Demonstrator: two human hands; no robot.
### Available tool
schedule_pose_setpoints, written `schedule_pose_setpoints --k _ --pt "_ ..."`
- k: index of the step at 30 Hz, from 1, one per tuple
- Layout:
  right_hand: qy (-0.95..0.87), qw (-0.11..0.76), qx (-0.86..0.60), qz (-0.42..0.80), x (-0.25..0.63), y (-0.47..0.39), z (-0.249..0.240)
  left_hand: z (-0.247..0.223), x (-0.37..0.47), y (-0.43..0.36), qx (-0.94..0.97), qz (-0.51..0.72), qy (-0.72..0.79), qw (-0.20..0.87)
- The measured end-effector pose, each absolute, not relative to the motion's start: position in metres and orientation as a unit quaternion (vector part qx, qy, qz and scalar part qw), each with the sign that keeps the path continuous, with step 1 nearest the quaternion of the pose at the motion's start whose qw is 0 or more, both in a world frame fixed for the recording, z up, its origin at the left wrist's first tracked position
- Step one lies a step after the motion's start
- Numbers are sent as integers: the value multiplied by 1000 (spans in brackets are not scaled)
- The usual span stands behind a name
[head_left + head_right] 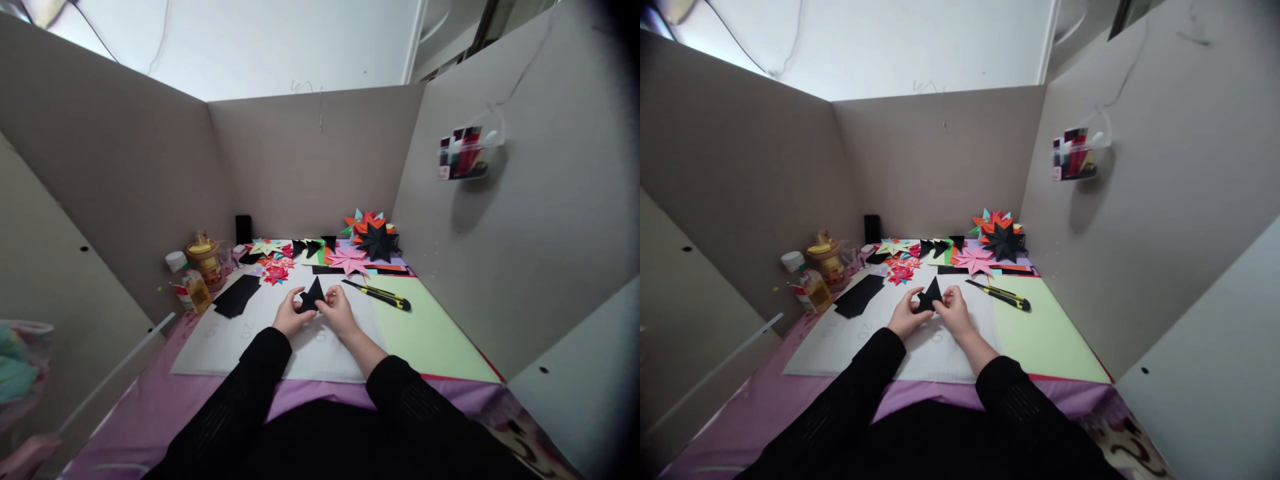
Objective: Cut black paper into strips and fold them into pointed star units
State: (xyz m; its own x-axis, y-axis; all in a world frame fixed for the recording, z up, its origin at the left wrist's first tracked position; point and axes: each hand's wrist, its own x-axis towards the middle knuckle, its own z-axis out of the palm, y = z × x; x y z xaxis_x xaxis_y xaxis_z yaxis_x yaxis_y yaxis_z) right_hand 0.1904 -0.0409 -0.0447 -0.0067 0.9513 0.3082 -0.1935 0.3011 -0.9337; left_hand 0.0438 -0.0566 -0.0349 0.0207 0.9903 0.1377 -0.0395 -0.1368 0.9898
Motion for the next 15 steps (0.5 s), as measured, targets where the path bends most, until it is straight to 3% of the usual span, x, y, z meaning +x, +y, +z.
schedule_pose_setpoints --k 15 --pt "-549 553 -345 523 195 -37 -49 -35 40 -53 501 523 432 537"
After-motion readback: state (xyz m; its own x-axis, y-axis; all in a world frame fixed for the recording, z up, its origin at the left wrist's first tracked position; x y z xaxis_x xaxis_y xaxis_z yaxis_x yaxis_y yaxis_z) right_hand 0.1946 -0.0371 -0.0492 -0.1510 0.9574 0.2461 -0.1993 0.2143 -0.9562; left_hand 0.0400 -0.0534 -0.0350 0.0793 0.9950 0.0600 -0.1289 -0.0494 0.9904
